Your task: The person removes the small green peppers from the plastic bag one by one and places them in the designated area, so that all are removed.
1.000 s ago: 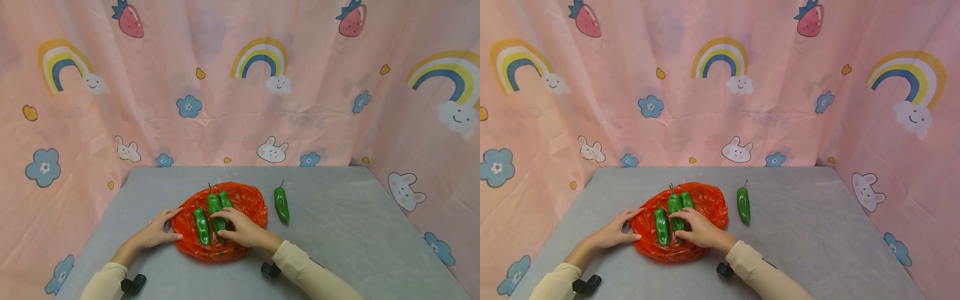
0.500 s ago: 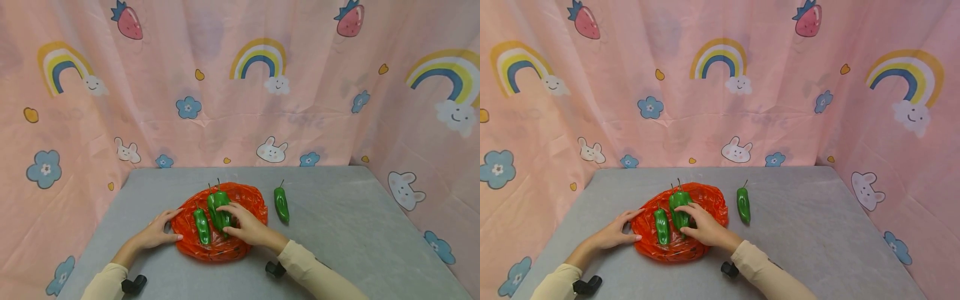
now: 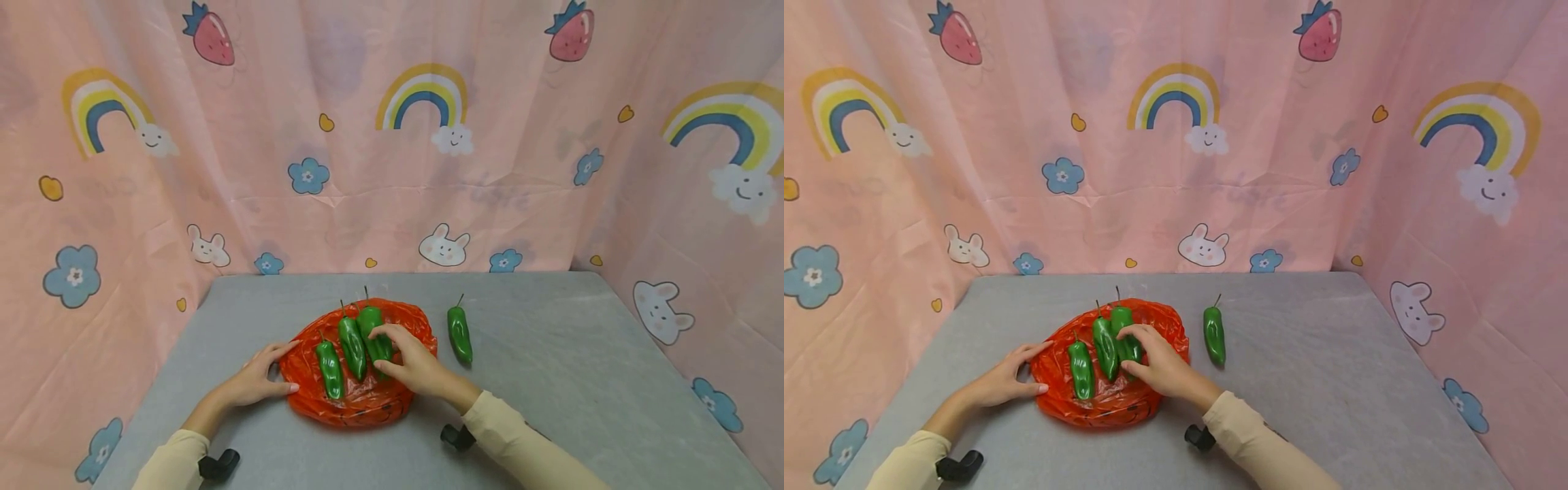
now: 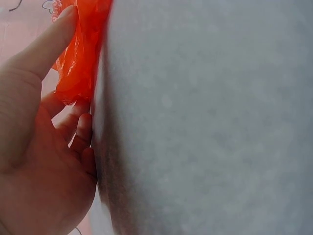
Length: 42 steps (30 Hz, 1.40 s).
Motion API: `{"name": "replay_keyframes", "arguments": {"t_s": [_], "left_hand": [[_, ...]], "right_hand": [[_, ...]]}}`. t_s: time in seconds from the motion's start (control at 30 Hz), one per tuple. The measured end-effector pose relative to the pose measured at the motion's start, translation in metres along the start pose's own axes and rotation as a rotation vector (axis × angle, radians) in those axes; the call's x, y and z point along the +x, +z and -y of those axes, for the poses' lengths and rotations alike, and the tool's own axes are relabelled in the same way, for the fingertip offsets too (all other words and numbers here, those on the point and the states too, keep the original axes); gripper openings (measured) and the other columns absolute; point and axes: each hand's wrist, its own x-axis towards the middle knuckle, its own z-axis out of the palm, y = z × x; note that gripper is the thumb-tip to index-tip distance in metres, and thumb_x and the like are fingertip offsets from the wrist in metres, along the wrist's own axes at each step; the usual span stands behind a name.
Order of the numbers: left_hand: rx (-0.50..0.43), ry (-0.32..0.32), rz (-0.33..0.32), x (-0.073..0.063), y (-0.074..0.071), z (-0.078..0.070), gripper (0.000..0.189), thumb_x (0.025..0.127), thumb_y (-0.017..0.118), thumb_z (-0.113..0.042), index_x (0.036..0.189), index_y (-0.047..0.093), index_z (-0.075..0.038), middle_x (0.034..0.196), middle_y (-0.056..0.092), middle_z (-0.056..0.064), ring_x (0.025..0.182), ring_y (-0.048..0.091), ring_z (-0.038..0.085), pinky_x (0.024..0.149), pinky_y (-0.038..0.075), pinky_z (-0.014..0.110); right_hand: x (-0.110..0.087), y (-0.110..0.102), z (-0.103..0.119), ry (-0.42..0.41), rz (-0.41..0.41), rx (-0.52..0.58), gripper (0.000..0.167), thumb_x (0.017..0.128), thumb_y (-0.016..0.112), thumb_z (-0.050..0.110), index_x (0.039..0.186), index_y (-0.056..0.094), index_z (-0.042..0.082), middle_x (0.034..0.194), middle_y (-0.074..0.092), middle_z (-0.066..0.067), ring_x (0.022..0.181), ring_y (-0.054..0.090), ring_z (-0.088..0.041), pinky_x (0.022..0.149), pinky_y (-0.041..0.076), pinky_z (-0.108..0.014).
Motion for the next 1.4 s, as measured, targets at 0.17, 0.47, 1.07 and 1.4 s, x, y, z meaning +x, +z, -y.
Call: {"name": "replay_keyframes", "arguments": {"t_s": [0.17, 0.47, 1.07, 1.4], "left_hand": [[0.002, 0.001, -0.001, 0.001, 0.001, 0.002, 0.087, 0.085, 0.08, -0.041, 0.157, 0.038, -0.017, 0.152, 0.042, 0.017, 0.14, 0.035, 0.045, 0.109, 0.026, 0.074], [0.013, 0.016, -0.014, 0.002, 0.001, 0.002, 0.087, 0.085, 0.079, -0.044, 0.157, 0.039, -0.016, 0.151, 0.043, 0.017, 0.14, 0.036, 0.045, 0.108, 0.027, 0.074], [-0.004, -0.024, 0.017, 0.003, 0.001, 0.003, 0.088, 0.085, 0.079, -0.044, 0.158, 0.036, -0.018, 0.153, 0.041, 0.018, 0.141, 0.034, 0.046, 0.109, 0.025, 0.076], [0.016, 0.003, 0.001, 0.002, 0.001, 0.001, 0.088, 0.085, 0.08, -0.044, 0.158, 0.038, -0.017, 0.151, 0.044, 0.019, 0.14, 0.037, 0.048, 0.108, 0.028, 0.075]], "right_hand": [[-0.001, -0.004, -0.005, -0.006, -0.008, -0.001, 0.038, 0.096, 0.068, 0.009, 0.13, 0.053, 0.016, 0.137, 0.056, -0.006, 0.128, 0.053, -0.023, 0.104, 0.047, -0.05], [-0.005, -0.016, -0.009, -0.069, -0.034, 0.015, 0.057, 0.098, 0.062, 0.003, 0.15, 0.045, 0.017, 0.153, 0.046, -0.012, 0.142, 0.044, -0.033, 0.113, 0.039, -0.058], [-0.018, -0.046, -0.018, 0.039, -0.054, 0.091, 0.068, 0.098, 0.064, 0.005, 0.156, 0.036, 0.024, 0.153, 0.044, -0.018, 0.118, 0.064, -0.035, 0.088, 0.059, -0.041], [-0.025, -0.059, -0.031, 0.054, -0.101, 0.117, 0.065, 0.097, 0.065, 0.005, 0.155, 0.038, 0.017, 0.135, 0.049, -0.026, 0.094, 0.066, -0.024, 0.073, 0.055, -0.027]]}}
